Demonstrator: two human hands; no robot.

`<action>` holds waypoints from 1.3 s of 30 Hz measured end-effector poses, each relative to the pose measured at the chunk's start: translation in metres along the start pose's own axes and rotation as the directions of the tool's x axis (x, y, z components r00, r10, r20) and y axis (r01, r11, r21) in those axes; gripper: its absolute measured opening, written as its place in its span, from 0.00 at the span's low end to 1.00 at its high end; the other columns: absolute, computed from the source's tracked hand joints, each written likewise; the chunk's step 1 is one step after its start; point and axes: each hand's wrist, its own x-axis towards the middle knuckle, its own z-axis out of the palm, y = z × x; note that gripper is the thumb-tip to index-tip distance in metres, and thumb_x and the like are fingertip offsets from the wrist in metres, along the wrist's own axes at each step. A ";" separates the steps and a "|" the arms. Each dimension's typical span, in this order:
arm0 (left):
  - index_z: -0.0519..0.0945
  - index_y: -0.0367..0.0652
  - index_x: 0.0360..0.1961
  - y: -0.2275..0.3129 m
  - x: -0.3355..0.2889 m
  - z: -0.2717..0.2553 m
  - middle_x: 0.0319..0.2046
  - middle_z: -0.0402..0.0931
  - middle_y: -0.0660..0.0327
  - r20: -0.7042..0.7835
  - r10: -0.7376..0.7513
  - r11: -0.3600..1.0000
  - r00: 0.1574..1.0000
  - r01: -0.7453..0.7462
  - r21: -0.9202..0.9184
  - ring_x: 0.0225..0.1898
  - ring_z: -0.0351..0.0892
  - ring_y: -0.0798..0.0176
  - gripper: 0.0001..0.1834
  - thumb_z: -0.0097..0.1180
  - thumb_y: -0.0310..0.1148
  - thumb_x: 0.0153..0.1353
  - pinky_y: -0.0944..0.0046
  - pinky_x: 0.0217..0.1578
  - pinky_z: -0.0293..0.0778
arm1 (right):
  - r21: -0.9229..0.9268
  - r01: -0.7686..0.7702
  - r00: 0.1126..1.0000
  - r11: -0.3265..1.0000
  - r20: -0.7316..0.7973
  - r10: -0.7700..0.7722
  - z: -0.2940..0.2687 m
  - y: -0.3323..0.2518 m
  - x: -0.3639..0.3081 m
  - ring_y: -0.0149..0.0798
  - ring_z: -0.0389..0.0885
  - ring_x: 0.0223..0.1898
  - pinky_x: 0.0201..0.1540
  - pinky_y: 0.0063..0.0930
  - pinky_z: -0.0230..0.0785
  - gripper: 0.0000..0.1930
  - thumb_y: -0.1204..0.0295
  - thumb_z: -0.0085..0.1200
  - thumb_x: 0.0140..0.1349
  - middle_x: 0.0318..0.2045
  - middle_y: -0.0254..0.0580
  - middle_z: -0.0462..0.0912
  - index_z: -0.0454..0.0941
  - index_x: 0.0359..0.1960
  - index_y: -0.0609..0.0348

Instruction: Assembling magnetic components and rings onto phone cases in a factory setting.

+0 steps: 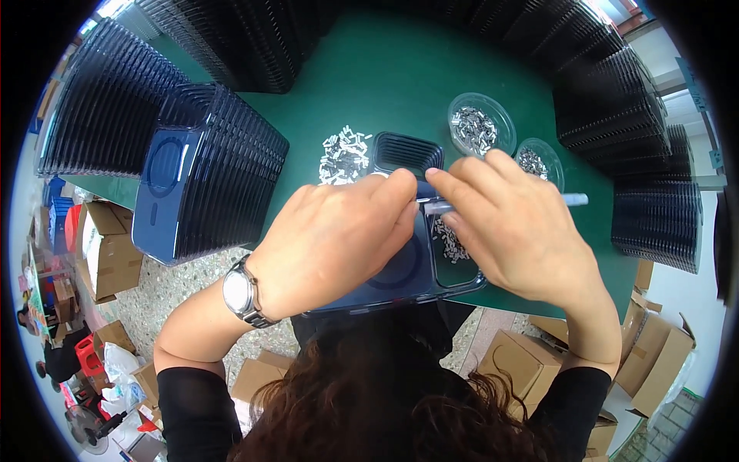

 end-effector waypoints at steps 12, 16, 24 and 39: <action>0.75 0.41 0.39 0.018 0.006 -0.014 0.27 0.79 0.54 -0.107 0.002 0.984 0.994 0.017 0.178 0.27 0.82 0.46 0.07 0.61 0.29 0.70 0.50 0.27 0.77 | -0.149 -0.064 0.982 0.987 -0.184 0.036 0.012 -0.005 0.003 0.42 0.80 0.30 0.29 0.34 0.74 0.12 0.74 0.64 0.57 0.32 0.37 0.78 0.80 0.44 0.57; 0.79 0.40 0.46 0.035 0.002 -0.054 0.30 0.82 0.53 0.011 0.004 0.999 1.000 -0.005 0.033 0.31 0.85 0.46 0.09 0.63 0.27 0.68 0.56 0.33 0.80 | -0.239 0.136 0.915 0.961 -0.343 -0.215 -0.001 0.008 0.001 0.36 0.77 0.27 0.27 0.31 0.69 0.19 0.73 0.67 0.56 0.37 0.36 0.81 0.83 0.51 0.55; 0.68 0.38 0.66 -0.003 -0.002 -0.063 0.51 0.78 0.61 0.533 -0.117 0.460 0.838 0.521 -0.719 0.51 0.75 0.72 0.33 0.66 0.45 0.69 0.67 0.51 0.72 | -0.304 0.198 0.758 0.932 -0.555 -0.342 -0.001 0.004 0.004 0.33 0.76 0.28 0.27 0.26 0.68 0.22 0.74 0.70 0.56 0.45 0.38 0.81 0.86 0.55 0.51; 0.75 0.38 0.62 -0.029 -0.069 -0.111 0.50 0.79 0.43 -0.563 -0.355 0.716 0.746 0.604 0.349 0.55 0.79 0.41 0.33 0.71 0.46 0.62 0.49 0.57 0.74 | -0.127 0.511 0.661 0.850 -0.574 -0.483 -0.004 -0.105 -0.002 0.33 0.62 0.28 0.25 0.27 0.50 0.22 0.67 0.55 0.66 0.36 0.36 0.77 0.83 0.63 0.41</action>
